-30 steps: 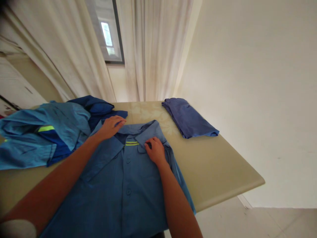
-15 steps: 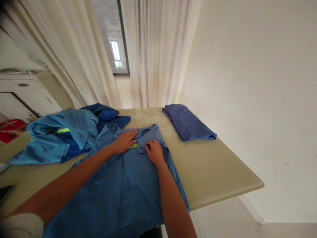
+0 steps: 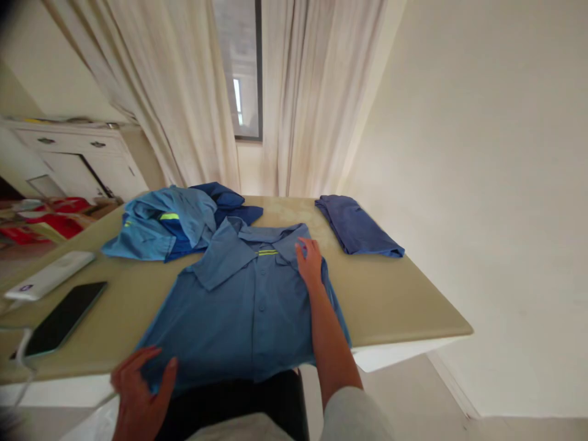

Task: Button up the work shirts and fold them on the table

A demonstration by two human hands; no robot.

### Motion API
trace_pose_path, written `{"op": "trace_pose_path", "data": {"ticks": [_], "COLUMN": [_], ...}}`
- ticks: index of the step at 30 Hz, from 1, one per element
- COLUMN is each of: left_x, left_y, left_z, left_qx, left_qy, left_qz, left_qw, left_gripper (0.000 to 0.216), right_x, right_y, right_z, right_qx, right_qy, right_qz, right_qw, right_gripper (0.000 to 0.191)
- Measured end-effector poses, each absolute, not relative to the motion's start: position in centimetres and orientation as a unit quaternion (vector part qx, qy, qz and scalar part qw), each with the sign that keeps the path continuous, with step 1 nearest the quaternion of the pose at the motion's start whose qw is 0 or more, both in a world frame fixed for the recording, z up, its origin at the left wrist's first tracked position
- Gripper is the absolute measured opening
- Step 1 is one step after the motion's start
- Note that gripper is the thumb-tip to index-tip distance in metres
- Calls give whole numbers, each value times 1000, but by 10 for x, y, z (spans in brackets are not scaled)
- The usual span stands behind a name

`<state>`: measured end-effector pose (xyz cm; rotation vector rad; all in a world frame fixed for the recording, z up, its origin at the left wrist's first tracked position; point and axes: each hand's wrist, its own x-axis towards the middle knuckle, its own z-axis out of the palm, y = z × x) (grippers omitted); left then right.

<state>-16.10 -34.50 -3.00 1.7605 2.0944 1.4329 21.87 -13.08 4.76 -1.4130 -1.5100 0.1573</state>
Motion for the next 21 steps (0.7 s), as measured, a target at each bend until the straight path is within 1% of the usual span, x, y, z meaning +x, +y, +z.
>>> {"op": "trace_pose_path", "data": {"ticks": [2,5,9,10,12,13,15,17,19,21], "left_x": [-162,-163,-164,-165,-170,-173,-179,-185,-190,-192], "left_y": [-356,-368,-375,-375,-371,-369,-366,-366,-369,-374], "left_z": [-37,-48,-57,-59,-61,-61,-57,-48,-38,-31], "left_qx": [527,463,363,331,270,252,239,254,277,297], "left_qy": [695,708,696,692,694,697,694,673,644,630], "left_qz": [484,512,564,578,594,593,580,557,538,516], "left_qw": [71,151,254,279,304,315,353,416,468,499], "left_gripper": [54,66,73,77,82,81,72,61,53,49], "right_x": [221,229,247,251,260,262,262,256,247,239], "right_y": [-161,-228,-321,-338,-363,-371,-381,-386,-389,-390], "right_z": [60,64,31,19,-4,-13,-23,-28,-31,-39], "right_qx": [-592,-610,-684,-696,-706,-702,-693,-699,-715,-724], "right_qy": [-582,-549,-473,-455,-438,-435,-429,-408,-376,-347], "right_qz": [81,81,-10,-8,48,80,117,113,115,155], "right_qw": [551,566,555,556,555,558,568,576,578,576], "right_gripper": [46,45,51,52,51,49,50,53,57,60]}}
